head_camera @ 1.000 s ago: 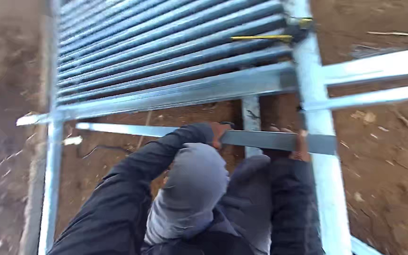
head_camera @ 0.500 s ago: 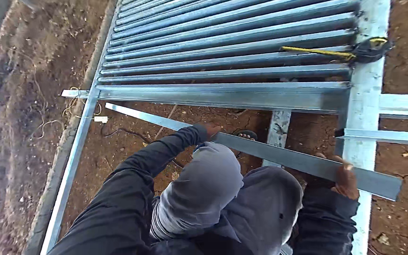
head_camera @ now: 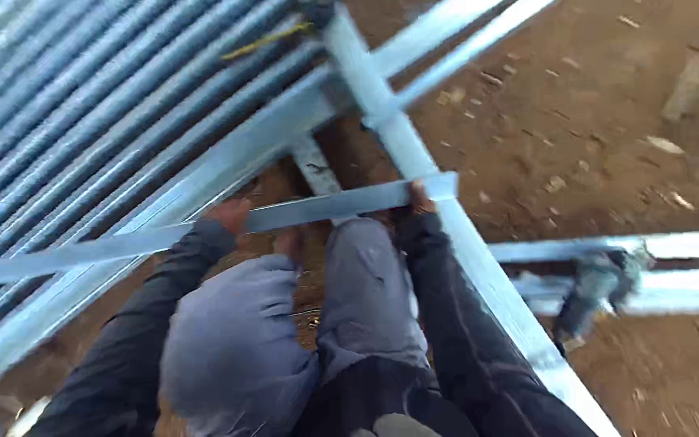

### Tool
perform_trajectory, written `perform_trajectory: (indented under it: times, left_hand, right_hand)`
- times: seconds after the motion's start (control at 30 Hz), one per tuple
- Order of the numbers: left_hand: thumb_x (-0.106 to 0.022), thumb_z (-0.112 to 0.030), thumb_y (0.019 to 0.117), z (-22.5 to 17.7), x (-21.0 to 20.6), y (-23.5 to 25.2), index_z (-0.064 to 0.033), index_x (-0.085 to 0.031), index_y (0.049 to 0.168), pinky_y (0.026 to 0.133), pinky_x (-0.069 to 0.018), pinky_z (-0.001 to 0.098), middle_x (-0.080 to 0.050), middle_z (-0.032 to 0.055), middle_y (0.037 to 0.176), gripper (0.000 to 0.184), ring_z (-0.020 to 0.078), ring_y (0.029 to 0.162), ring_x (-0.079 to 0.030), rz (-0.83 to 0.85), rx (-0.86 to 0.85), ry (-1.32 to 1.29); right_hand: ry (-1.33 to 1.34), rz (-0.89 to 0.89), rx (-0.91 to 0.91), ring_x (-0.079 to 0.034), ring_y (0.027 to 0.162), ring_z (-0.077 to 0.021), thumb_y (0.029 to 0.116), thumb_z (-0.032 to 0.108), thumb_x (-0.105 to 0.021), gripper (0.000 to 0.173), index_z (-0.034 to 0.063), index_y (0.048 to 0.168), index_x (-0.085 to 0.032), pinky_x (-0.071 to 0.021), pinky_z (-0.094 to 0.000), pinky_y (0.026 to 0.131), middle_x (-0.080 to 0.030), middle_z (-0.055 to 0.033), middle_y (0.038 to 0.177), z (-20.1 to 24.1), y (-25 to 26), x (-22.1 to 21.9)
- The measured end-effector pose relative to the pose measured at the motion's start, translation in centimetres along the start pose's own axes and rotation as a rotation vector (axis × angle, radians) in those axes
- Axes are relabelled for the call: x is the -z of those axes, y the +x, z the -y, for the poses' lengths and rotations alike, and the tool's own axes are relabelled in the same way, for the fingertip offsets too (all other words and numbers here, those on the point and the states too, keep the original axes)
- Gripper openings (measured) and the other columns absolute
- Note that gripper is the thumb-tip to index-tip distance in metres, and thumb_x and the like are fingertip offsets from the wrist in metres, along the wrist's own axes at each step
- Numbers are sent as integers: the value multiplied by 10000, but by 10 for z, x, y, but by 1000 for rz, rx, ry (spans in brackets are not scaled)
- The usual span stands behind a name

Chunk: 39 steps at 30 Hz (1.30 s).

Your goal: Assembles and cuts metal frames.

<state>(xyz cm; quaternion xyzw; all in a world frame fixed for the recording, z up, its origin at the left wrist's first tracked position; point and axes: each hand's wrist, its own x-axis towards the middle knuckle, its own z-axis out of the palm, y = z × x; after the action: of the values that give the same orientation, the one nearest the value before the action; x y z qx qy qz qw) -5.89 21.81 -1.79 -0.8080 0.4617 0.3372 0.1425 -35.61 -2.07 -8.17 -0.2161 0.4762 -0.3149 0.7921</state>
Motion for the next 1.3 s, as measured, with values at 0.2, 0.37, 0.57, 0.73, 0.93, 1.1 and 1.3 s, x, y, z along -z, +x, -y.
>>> perform_trajectory:
  times: [0.2,0.37,0.57,0.73,0.93,1.1,1.3]
  left_hand:
    - [-873,-30,747,-8,6,65,53,-498,1417,959,-466,760,-583,361,1328,772,568,1211,-584,3,16,74]
    - [-862,-62,773,-24,2,97,34,-490,1395,886,-499,751,-625,365,1235,732,564,1123,-634,-1,11,145]
    - [-851,-83,796,-51,3,122,41,-449,1423,909,-495,745,-613,379,1252,755,565,1142,-628,49,27,201]
    - [-869,-90,789,-74,2,139,45,-434,1437,970,-477,732,-605,367,1284,792,547,1191,-610,88,9,168]
    - [-919,-154,765,-84,-3,144,-75,-338,1582,1041,-444,724,-471,341,1479,1006,546,1319,-515,-14,-171,97]
    - [-843,-172,860,-84,15,139,-84,-341,1586,1065,-441,697,-449,308,1517,887,503,1338,-516,-41,-279,33]
    - [-658,-140,1015,-70,64,91,-30,-471,1512,1082,-470,597,-603,283,1385,543,424,1247,-627,121,-101,-60]
  right_hand:
    - [-178,-113,57,-705,1057,-213,986,152,-703,419,-38,1337,-576,-601,-408,949,-710,-175,1168,9,40,15]
    - [-327,-308,-50,-709,1108,-281,925,386,-786,595,-13,1332,-611,-584,-477,985,-716,-198,1208,16,64,23]
    - [-997,-178,26,-724,1070,-288,1057,427,-552,460,37,1278,-652,-571,-521,979,-737,-165,1155,40,13,68]
    - [-1616,-538,571,-525,1394,-355,1047,386,-511,418,86,1280,-684,-302,-624,1208,-661,-127,1377,33,-30,186]
    - [-1735,-744,435,-559,1331,-380,1053,521,-338,599,90,1349,-630,-257,-636,1212,-657,-176,1333,3,-20,234]
    - [-1721,-769,478,-589,1261,-391,1045,521,-323,600,78,1291,-645,-308,-630,1168,-671,-188,1261,1,-16,236]
    - [-1695,-744,448,-574,1280,-412,1045,521,-319,606,74,1305,-634,-295,-658,1165,-662,-202,1271,2,-18,235]
